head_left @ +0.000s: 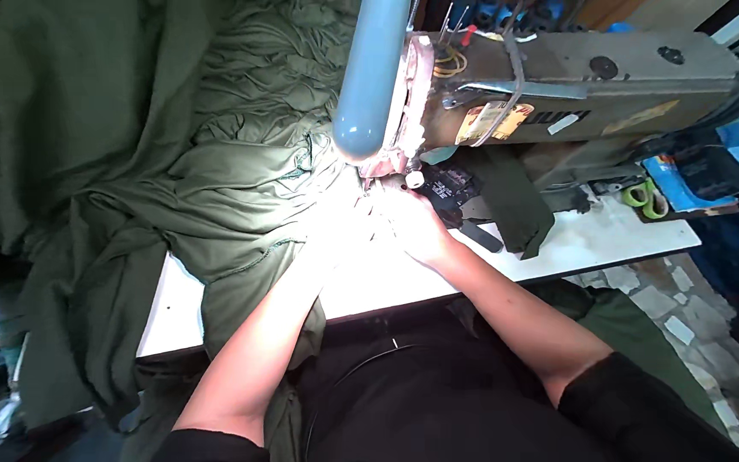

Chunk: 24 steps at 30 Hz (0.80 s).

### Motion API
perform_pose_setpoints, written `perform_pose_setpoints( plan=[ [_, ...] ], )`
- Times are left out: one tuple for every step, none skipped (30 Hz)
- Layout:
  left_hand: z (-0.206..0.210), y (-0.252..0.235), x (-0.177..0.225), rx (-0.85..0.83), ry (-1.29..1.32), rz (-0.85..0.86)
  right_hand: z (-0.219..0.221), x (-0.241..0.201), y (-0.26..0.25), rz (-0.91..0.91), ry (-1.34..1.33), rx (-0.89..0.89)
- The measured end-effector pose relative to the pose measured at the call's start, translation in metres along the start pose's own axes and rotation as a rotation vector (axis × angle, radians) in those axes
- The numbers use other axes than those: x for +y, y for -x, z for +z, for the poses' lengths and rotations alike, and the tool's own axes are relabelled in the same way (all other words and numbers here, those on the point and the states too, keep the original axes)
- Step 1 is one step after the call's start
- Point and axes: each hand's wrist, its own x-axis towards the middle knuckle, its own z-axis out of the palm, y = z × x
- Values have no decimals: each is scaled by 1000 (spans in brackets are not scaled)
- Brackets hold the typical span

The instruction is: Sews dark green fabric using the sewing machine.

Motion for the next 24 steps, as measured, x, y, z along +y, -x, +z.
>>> perform_pose_setpoints(
  plan=[
    [0, -1, 0, -4, -7, 0, -12, 5, 13, -30, -57, 70],
    [1, -2, 0, -5, -31, 5, -29, 13, 28, -61, -83, 159],
    [2, -3, 0, 16, -60, 20, -49, 25, 43, -64, -59, 260],
    [3, -5, 0, 31, -71, 28, -71, 42, 58, -24, 4, 364],
    [4, -5, -1, 22, -69, 27, -92, 62, 71, 52, 77, 470],
    [5, -4, -1, -17, -63, 15, -109, 84, 83, 168, 151, 549],
    [9, -3, -3, -18, -68, 12, -121, 107, 93, 297, 204, 592],
    [13, -1, -5, 2, -90, 17, -124, 128, 101, 400, 240, 605],
    [14, 1, -4, 15, -94, 8, -120, 145, 111, 466, 261, 579],
    [1, -1, 4, -11, -76, -7, -111, 158, 119, 475, 291, 552],
    [-14, -4, 13, -19, -34, -17, -101, 168, 125, 446, 335, 549],
    [-26, -7, 21, -21, 30, -36, -94, 173, 127, 413, 358, 569],
    [-27, -7, 22, -59, 27, -53, -90, 175, 126, 387, 361, 595],
    [-12, -4, 13, -46, -38, -35, -88, 176, 127, 372, 350, 610],
    [4, 0, 3, -5, -74, -5, -86, 176, 128, 362, 340, 625],
    [13, 1, -4, 37, -89, 21, -85, 177, 128, 354, 340, 639],
    [15, 0, -6, 49, -105, 33, -85, 177, 129, 360, 345, 639],
    [12, 0, -4, 15, -103, 14, -85, 175, 129, 388, 358, 616],
    [6, 0, 0, -33, -89, -14, -85, 170, 129, 435, 369, 561],
    [4, 0, 3, -34, -78, -20, -88, 164, 127, 490, 360, 477],
    [4, 1, 3, -21, -77, -14, -90, 160, 124, 541, 343, 390],
    [5, 1, 2, -26, -89, -14, -91, 158, 123, 572, 331, 338],
    [6, 1, 1, -22, -100, -6, -90, 157, 122, 587, 327, 323],
    [5, 1, 2, -40, -100, -10, -89, 158, 122, 592, 329, 334]
  ],
)
